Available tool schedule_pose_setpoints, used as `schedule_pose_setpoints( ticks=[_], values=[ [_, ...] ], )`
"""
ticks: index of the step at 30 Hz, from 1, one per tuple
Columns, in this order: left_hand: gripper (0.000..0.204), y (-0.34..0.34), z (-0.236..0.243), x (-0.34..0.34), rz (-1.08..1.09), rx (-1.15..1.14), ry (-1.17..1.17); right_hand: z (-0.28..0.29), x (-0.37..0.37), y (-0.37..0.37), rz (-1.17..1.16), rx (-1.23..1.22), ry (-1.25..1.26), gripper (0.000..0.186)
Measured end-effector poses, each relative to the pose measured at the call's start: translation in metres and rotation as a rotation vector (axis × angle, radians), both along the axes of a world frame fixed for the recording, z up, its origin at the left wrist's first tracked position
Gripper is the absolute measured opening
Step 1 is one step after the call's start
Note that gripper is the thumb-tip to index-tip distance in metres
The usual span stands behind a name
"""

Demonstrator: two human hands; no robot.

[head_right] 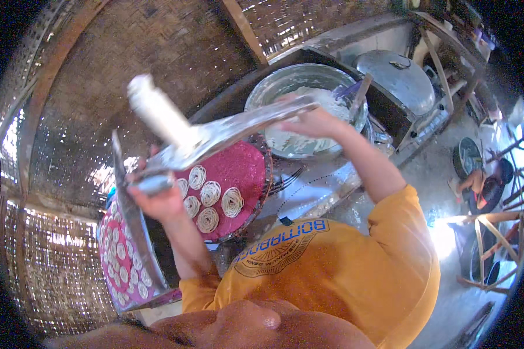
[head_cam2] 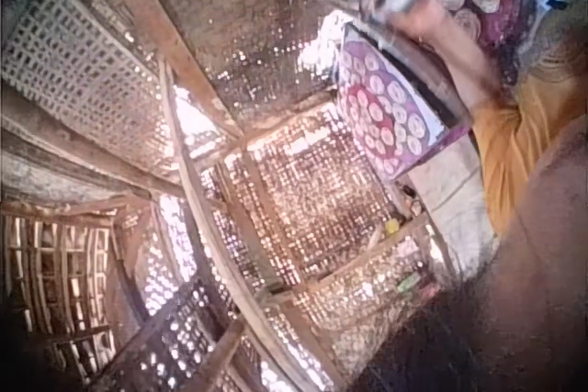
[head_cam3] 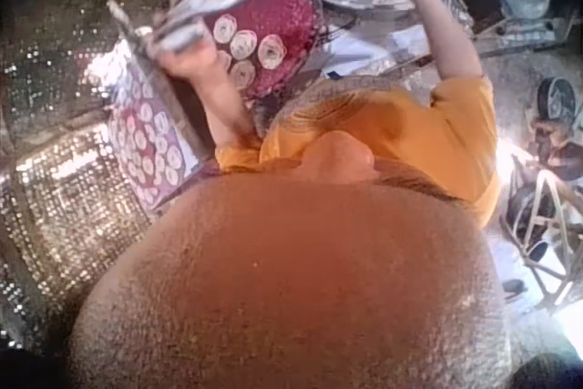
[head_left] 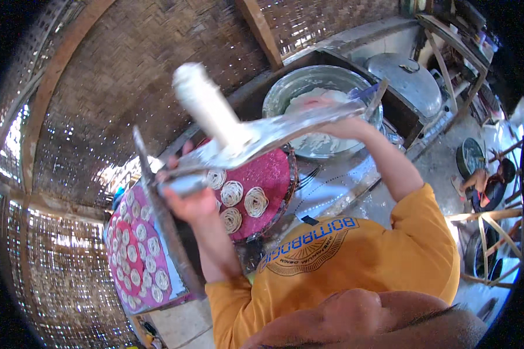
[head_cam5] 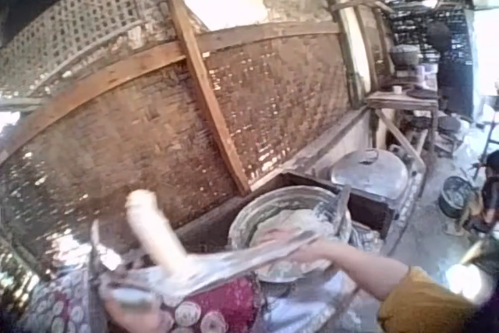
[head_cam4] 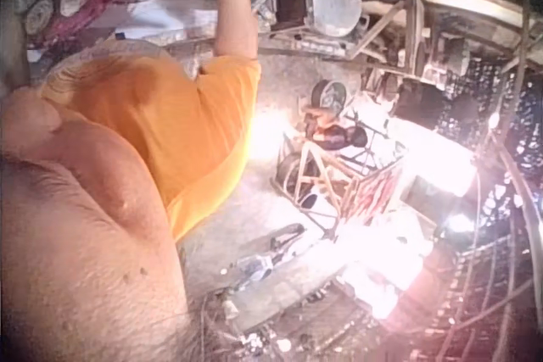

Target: The person uses a wooden press tool to form spirals of dough onto circular trays, periodically refilling the tool with white dough from a large container using a spoon.

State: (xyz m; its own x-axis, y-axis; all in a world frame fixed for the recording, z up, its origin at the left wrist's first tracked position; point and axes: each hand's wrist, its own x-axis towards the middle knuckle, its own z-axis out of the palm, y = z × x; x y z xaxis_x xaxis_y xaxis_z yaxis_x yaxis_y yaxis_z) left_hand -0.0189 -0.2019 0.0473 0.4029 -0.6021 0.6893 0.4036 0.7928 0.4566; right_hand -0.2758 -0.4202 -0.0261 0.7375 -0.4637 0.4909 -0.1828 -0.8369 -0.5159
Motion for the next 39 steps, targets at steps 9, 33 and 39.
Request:
schedule_pose_setpoints(
  ticks=[9,33,39],
  values=[
    [0.033,0.087,-0.017,0.047,0.202,0.032,0.255,-0.083,-0.09,-0.104,-0.411,-0.34,1.425,0.016],
    [0.038,0.156,-0.027,0.048,0.256,0.108,0.326,-0.084,-0.063,-0.103,-0.112,-0.369,1.066,0.005],
    [0.039,0.169,-0.034,0.049,0.291,0.085,0.325,-0.09,-0.065,-0.091,-0.07,-0.346,1.084,0.008]
  ],
)
